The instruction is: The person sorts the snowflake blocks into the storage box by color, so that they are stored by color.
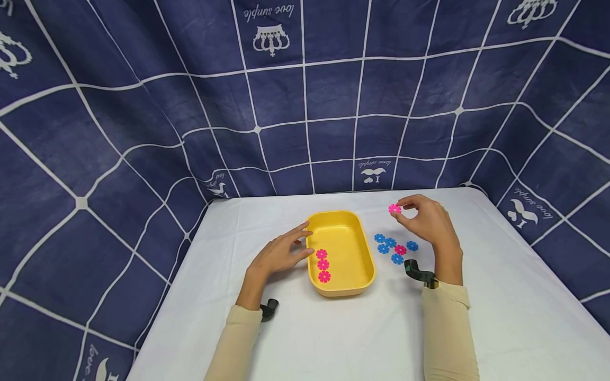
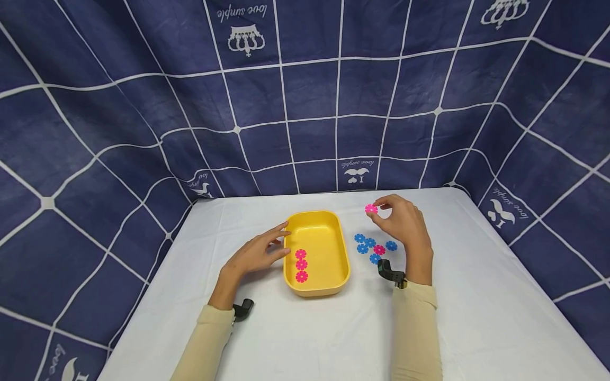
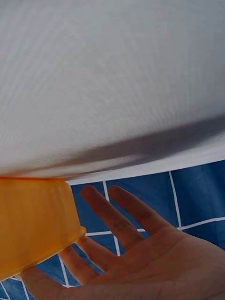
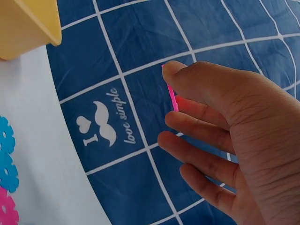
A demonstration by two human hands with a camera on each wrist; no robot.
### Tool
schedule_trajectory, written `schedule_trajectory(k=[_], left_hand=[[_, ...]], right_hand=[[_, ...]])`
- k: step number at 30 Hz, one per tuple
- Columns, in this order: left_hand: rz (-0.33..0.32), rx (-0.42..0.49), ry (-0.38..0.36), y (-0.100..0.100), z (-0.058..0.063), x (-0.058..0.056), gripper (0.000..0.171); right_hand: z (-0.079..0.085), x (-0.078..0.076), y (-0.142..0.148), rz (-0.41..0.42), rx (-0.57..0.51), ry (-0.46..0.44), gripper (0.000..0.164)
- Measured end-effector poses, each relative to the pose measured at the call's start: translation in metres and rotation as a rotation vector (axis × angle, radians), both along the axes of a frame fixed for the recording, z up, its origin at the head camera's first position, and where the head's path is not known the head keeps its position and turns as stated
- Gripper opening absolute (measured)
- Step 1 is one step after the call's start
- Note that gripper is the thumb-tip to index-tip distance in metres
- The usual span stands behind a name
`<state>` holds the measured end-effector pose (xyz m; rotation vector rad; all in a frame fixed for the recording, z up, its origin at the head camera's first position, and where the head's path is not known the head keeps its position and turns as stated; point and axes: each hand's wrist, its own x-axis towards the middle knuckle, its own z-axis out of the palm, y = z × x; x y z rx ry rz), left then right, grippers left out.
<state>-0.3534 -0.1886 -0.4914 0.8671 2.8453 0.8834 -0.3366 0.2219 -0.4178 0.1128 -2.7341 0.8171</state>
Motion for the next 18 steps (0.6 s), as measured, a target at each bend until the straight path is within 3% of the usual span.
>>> schedule_trajectory(k=[18], left_hand=[[0.007,-0.005,-0.003,0.000,-0.001,0.000,0.062]], right_hand=[[0.002,-0.007,-0.026,0.087,0.009,0.013,0.044]])
